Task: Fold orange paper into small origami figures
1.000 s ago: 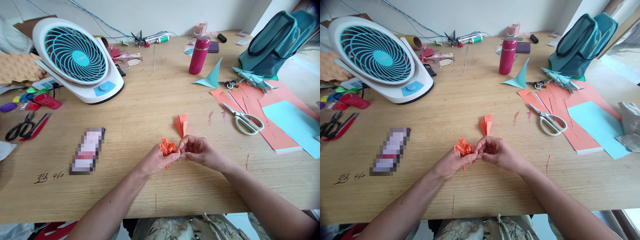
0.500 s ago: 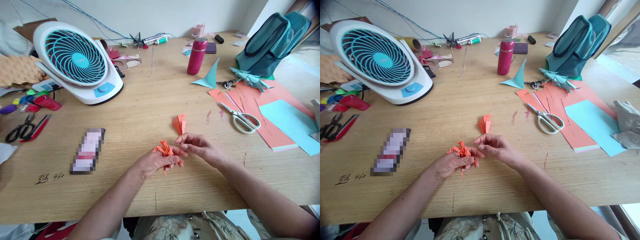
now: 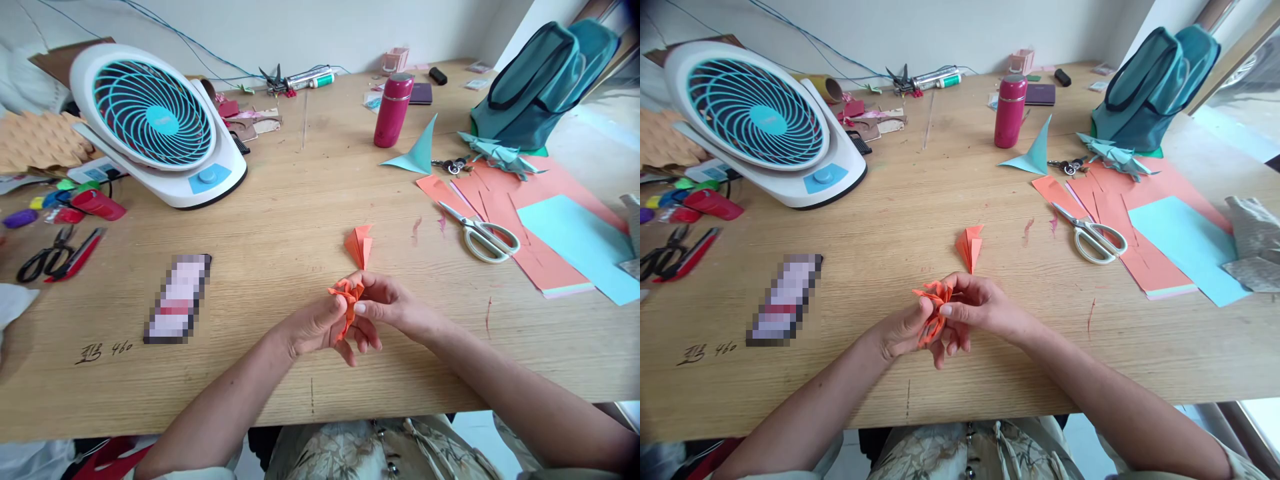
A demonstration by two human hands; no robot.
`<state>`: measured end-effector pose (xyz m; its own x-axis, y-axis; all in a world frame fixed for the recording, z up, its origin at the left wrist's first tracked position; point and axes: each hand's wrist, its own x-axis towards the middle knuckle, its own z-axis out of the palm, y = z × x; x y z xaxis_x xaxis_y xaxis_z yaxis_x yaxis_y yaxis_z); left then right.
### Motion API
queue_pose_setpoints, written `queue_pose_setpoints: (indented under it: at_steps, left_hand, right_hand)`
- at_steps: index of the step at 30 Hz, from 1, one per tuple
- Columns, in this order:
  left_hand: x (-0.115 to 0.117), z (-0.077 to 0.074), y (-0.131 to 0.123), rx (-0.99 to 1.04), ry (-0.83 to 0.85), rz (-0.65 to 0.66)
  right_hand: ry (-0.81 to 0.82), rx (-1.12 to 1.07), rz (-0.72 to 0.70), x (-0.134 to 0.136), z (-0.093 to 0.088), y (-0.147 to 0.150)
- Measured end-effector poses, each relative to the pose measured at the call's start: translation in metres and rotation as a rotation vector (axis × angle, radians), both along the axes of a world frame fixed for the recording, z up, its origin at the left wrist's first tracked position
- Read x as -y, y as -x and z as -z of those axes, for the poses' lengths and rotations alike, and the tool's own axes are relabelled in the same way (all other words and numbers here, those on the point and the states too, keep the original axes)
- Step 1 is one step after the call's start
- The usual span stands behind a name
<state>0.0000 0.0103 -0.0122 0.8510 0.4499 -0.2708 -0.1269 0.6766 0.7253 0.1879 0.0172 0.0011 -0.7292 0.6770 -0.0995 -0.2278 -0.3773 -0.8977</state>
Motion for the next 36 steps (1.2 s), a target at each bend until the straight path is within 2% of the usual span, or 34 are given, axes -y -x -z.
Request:
queue_pose_setpoints:
  at_steps: [2, 3, 6, 9, 12, 15, 19, 22, 25, 27, 29, 33, 36]
  left_hand:
    - [-0.004, -0.005, 0.008, -0.062, -0.048, 0.003]
    - [-0.006, -0.008, 0.012, -0.133, -0.092, -0.048]
    - [-0.012, -0.016, 0.021, -0.384, -0.338, -0.333]
    - [-0.015, -0.019, 0.021, -0.496, -0.484, -0.462]
    - [-0.015, -0.016, 0.015, -0.537, -0.552, -0.483]
    - [-0.013, -0.012, 0.008, -0.539, -0.624, -0.483]
    - [-0.009, -0.005, 0.001, -0.548, -0.588, -0.511]
    - [-0.008, -0.002, 0.0, -0.607, -0.565, -0.563]
    - [-0.009, -0.003, 0.001, -0.6, -0.536, -0.625]
    - [-0.01, -0.006, 0.002, -0.564, -0.469, -0.643]
    - [-0.011, -0.009, 0.003, -0.535, -0.415, -0.646]
    - [-0.011, -0.015, 0.004, -0.527, -0.414, -0.647]
    - [-0.01, -0.017, 0.003, -0.549, -0.416, -0.628]
  right_hand:
    - [-0.044, 0.011, 0.16, -0.003, -0.001, -0.002]
    - [-0.074, 0.038, 0.248, -0.005, -0.003, -0.003]
    - [-0.108, 0.151, 0.42, -0.012, -0.005, -0.004]
    - [-0.042, 0.192, 0.465, -0.017, -0.003, -0.002]
    - [0.036, 0.178, 0.503, -0.019, 0.002, 0.001]
    - [0.049, 0.175, 0.546, -0.019, 0.005, 0.005]
    - [-0.014, 0.177, 0.496, -0.018, 0.008, 0.012]
    - [-0.128, 0.218, 0.418, -0.017, 0.006, 0.012]
    - [-0.257, 0.373, 0.375, -0.019, 0.001, 0.002]
    - [-0.319, 0.475, 0.406, -0.02, -0.002, -0.007]
    - [-0.376, 0.578, 0.359, -0.02, -0.003, -0.016]
    - [-0.318, 0.625, 0.219, -0.019, -0.002, -0.02]
    - [-0.269, 0.567, 0.212, -0.017, -0.001, -0.017]
